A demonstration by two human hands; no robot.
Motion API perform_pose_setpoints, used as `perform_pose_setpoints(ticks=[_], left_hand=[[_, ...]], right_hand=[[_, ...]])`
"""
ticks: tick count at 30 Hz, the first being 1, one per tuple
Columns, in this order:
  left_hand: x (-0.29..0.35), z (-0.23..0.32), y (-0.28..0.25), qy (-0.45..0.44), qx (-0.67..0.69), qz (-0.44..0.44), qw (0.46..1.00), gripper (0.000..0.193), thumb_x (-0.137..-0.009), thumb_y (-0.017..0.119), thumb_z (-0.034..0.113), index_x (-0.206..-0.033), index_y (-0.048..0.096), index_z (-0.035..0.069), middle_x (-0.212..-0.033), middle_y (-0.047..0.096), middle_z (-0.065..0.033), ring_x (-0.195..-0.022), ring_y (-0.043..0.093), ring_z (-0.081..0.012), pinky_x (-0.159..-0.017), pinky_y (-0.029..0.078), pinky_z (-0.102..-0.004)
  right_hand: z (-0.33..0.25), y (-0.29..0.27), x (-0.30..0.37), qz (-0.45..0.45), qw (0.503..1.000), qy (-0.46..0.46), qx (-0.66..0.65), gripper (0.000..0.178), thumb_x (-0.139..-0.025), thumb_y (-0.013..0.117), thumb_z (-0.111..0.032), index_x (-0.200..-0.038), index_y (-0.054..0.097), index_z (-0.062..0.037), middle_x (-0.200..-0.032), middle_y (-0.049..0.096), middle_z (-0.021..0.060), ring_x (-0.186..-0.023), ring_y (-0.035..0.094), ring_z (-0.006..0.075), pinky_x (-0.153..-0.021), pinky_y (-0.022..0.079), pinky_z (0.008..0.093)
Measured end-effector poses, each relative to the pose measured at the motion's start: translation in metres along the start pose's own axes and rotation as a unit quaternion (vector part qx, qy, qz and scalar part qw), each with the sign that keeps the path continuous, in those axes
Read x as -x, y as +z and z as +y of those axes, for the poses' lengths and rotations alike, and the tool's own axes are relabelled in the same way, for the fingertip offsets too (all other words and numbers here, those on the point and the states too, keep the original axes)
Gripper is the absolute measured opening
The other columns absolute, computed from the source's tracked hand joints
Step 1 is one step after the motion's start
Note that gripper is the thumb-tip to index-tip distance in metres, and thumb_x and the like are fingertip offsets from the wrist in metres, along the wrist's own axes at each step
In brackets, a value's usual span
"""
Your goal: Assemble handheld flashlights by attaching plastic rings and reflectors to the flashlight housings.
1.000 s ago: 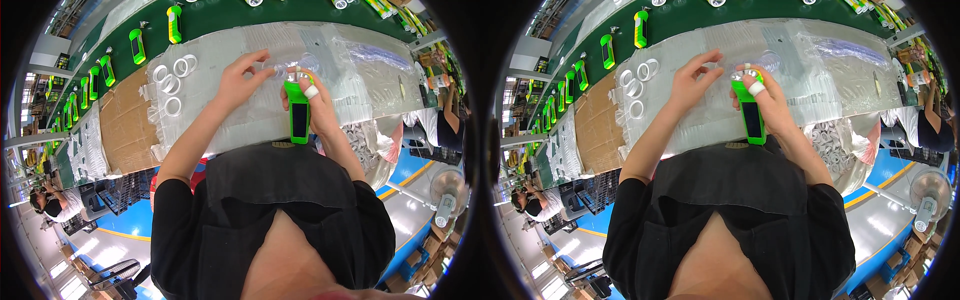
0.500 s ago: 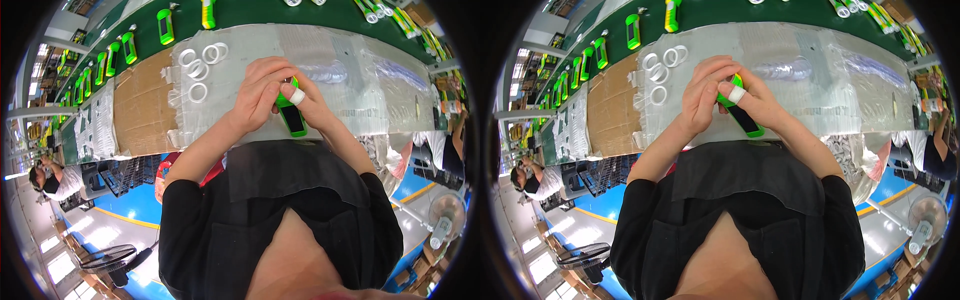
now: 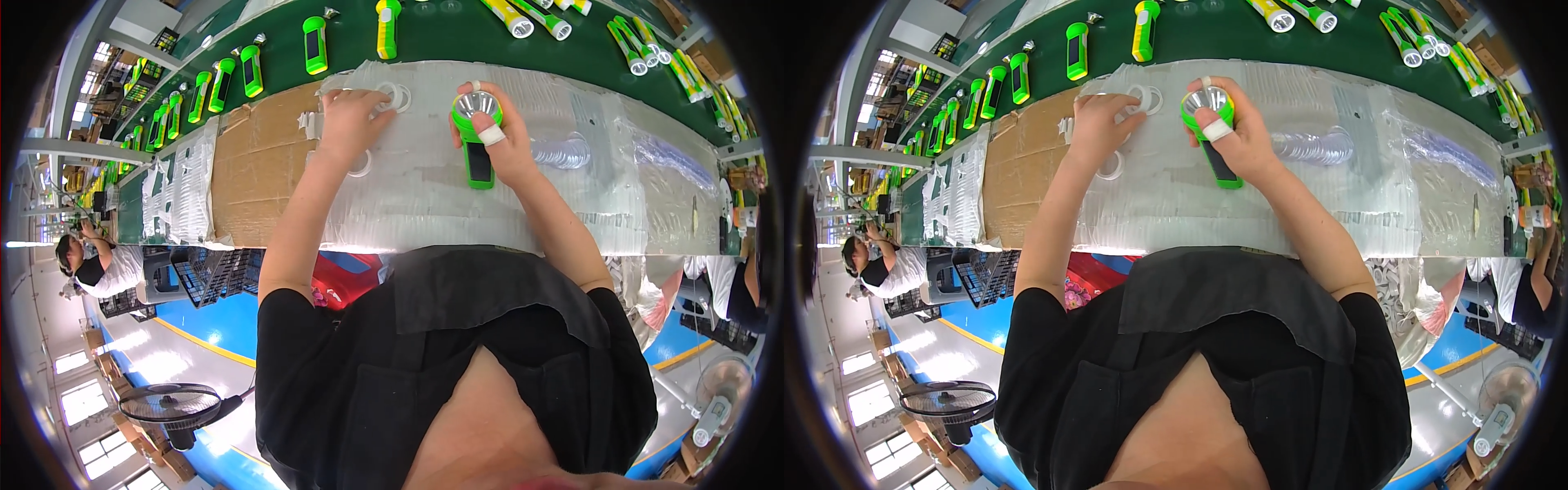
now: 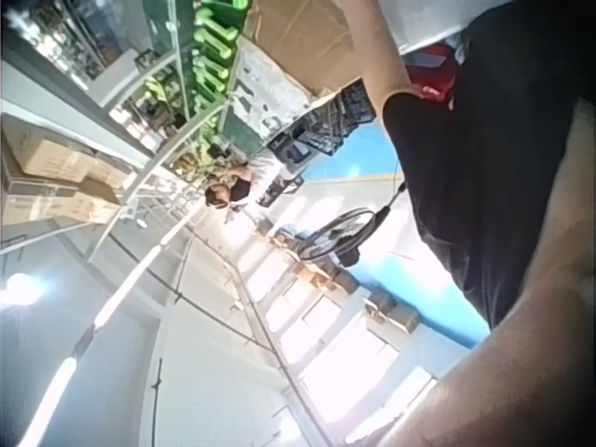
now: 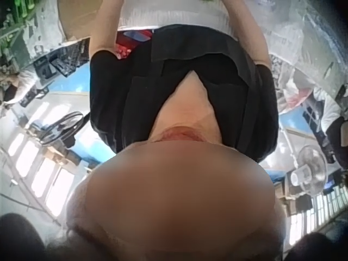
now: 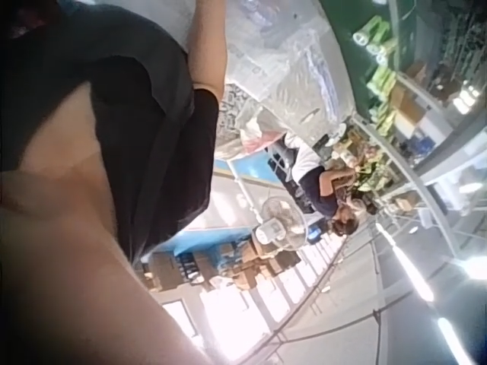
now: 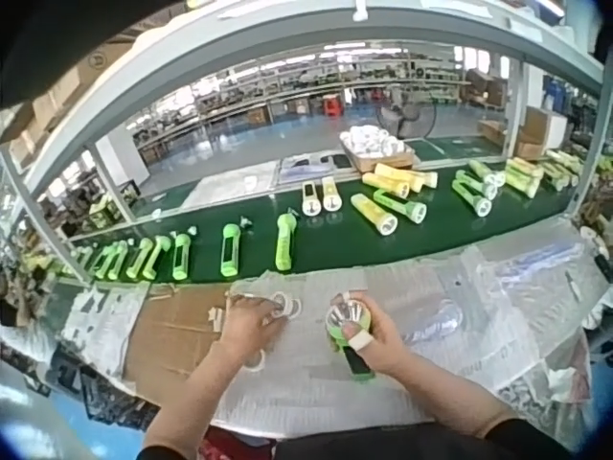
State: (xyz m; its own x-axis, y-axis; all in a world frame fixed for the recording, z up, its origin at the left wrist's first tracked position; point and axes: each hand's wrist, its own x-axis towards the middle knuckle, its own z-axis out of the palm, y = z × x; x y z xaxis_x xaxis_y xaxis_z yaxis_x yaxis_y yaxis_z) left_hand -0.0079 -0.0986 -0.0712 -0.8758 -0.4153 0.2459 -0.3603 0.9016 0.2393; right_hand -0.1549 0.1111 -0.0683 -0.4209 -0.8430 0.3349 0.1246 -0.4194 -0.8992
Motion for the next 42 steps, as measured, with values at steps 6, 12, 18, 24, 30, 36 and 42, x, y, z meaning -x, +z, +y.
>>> perform_pose_setpoints(ticks=[6, 12, 18, 24, 30, 36, 42], left_hand=[[-0.003, 0.06, -0.032, 0.106, 0.269, 0.187, 0.939, 0.021, -0.078, 0.078, 0.015, -0.094, 0.07, 0.005, -0.103, 0.061, -0.0135, -0.088, 0.061, -0.026, -0.076, 0.05, -0.0341], [0.006, 0.094, -0.052, 0.195, 0.263, 0.115, 0.938, 0.026, -0.076, 0.081, 0.019, -0.099, 0.073, 0.01, -0.097, 0.057, -0.0089, -0.088, 0.058, -0.023, -0.073, 0.048, -0.0323], [0.009, 0.097, -0.058, 0.19, 0.266, 0.095, 0.94, 0.027, -0.074, 0.082, 0.021, -0.1, 0.074, 0.014, -0.096, 0.057, -0.008, -0.087, 0.058, -0.0229, -0.073, 0.048, -0.0326], [0.004, 0.108, -0.057, 0.215, 0.245, 0.079, 0.942, 0.034, -0.072, 0.082, 0.02, -0.104, 0.07, 0.014, -0.097, 0.06, -0.0091, -0.088, 0.06, -0.0272, -0.073, 0.049, -0.0364], [-0.008, 0.13, -0.038, 0.19, 0.33, 0.036, 0.924, 0.035, -0.074, 0.082, 0.015, -0.103, 0.064, 0.01, -0.105, 0.068, -0.0061, -0.093, 0.065, -0.0208, -0.085, 0.05, -0.0323], [-0.004, 0.148, -0.03, 0.177, 0.34, 0.058, 0.922, 0.033, -0.074, 0.082, 0.015, -0.101, 0.064, 0.009, -0.1, 0.07, -0.0035, -0.088, 0.066, -0.0194, -0.078, 0.052, -0.0309], [-0.007, 0.146, -0.015, 0.188, 0.328, 0.096, 0.921, 0.034, -0.071, 0.083, 0.012, -0.099, 0.064, 0.007, -0.095, 0.069, -0.0059, -0.083, 0.065, -0.0193, -0.074, 0.051, -0.0304]], right_hand=[[-0.001, -0.001, -0.001, -0.01, 1.0, -0.007, -0.003, 0.031, -0.095, 0.057, -0.017, -0.122, 0.049, -0.0047, -0.089, 0.06, 0.0064, -0.074, 0.058, 0.0136, -0.067, 0.05, 0.029], [0.0, 0.001, 0.003, -0.008, 1.0, -0.006, 0.017, 0.035, -0.095, 0.056, -0.016, -0.127, 0.046, -0.0033, -0.096, 0.061, 0.008, -0.078, 0.06, 0.0142, -0.069, 0.051, 0.0296], [-0.007, -0.005, 0.005, -0.022, 0.998, -0.03, 0.043, 0.042, -0.096, 0.058, -0.016, -0.133, 0.044, -0.003, -0.111, 0.059, 0.0072, -0.095, 0.061, 0.0173, -0.083, 0.051, 0.0321], [-0.05, -0.041, -0.003, -0.085, 0.939, -0.172, 0.286, 0.041, -0.085, 0.073, -0.018, -0.122, 0.059, -0.007, -0.116, 0.063, 0.0077, -0.107, 0.06, 0.0216, -0.091, 0.049, 0.0337], [-0.12, -0.047, -0.029, -0.281, 0.812, -0.083, 0.505, 0.032, -0.079, 0.074, -0.02, -0.105, 0.063, -0.0036, -0.093, 0.059, 0.0084, -0.086, 0.059, 0.024, -0.071, 0.048, 0.0359], [-0.14, -0.041, -0.037, -0.341, 0.753, -0.063, 0.56, 0.031, -0.073, 0.077, -0.018, -0.091, 0.057, -0.0026, -0.081, 0.051, 0.009, -0.07, 0.054, 0.025, -0.061, 0.045, 0.0369], [-0.125, -0.026, -0.023, -0.179, 0.738, 0.029, 0.65, 0.053, -0.068, 0.077, -0.045, -0.087, 0.059, 0.0012, -0.079, 0.062, 0.0178, -0.074, 0.062, 0.0341, -0.065, 0.049, 0.0413]])
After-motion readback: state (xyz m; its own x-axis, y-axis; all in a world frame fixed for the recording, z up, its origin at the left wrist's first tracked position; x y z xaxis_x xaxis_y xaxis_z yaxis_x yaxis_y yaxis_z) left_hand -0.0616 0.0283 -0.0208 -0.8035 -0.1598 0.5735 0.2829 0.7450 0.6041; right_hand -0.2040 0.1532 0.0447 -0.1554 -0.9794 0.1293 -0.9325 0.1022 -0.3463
